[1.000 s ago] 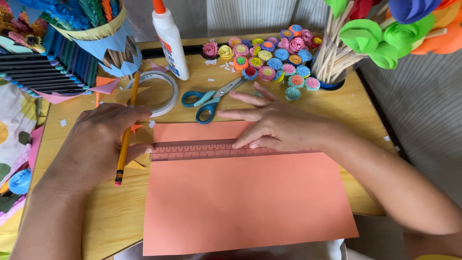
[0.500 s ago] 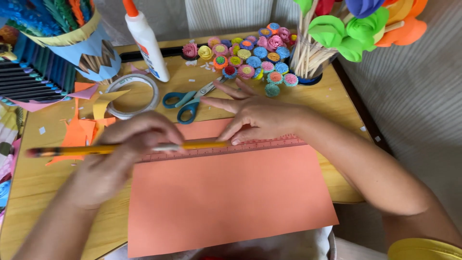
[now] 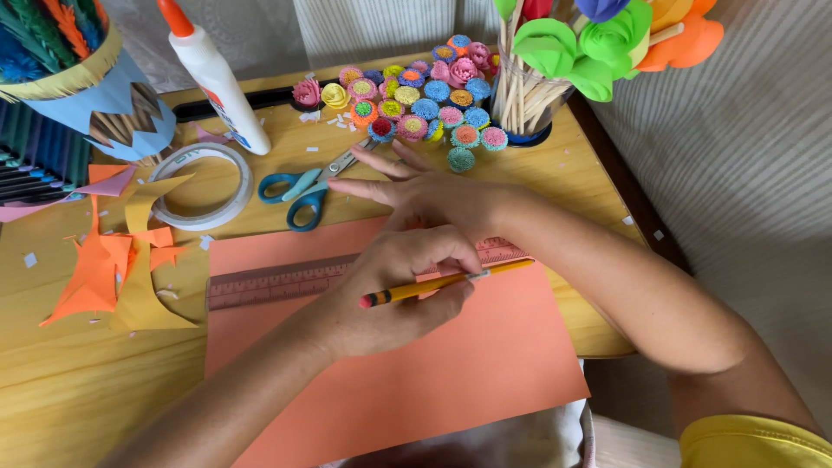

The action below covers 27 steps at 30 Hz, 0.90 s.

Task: Drawing parallel lines on a piece of orange paper using a ruler and a pencil.

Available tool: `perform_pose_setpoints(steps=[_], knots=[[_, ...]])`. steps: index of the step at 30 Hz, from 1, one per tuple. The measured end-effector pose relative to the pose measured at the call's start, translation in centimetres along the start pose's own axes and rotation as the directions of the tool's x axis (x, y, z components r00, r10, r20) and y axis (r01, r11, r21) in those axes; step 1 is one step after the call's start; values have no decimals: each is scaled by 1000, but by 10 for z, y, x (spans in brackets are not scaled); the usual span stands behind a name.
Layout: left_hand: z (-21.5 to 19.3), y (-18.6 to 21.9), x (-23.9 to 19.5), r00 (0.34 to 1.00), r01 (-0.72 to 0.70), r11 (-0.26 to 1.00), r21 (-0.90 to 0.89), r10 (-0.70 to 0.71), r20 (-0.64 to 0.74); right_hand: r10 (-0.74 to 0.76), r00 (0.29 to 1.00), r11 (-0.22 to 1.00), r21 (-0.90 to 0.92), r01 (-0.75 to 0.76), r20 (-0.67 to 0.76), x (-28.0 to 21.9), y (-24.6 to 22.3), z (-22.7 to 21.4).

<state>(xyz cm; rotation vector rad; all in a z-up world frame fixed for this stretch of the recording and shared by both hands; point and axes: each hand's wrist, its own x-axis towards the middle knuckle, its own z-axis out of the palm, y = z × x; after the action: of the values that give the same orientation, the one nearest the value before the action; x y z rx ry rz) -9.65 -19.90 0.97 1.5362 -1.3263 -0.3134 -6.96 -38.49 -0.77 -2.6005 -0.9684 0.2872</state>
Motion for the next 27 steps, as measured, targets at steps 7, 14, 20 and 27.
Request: perform_pose_setpoints(steps=[7, 14, 20, 27], knots=[[7, -8, 7, 990, -139, 988, 74, 141, -20, 219, 973, 974, 51, -222, 71, 3, -5, -2], [11, -15, 7, 988, -146, 975, 170, 152, -22, 270, 958, 956, 90, -278, 96, 0, -11, -6], [13, -11, 8, 984, -162, 966, 204, 172, -34, 269, 958, 954, 105, -279, 99, 0, -14, -8], [14, -5, 12, 981, -164, 959, 232, 182, -59, 291, 948, 937, 160, -309, 127, -4, -22, -17]])
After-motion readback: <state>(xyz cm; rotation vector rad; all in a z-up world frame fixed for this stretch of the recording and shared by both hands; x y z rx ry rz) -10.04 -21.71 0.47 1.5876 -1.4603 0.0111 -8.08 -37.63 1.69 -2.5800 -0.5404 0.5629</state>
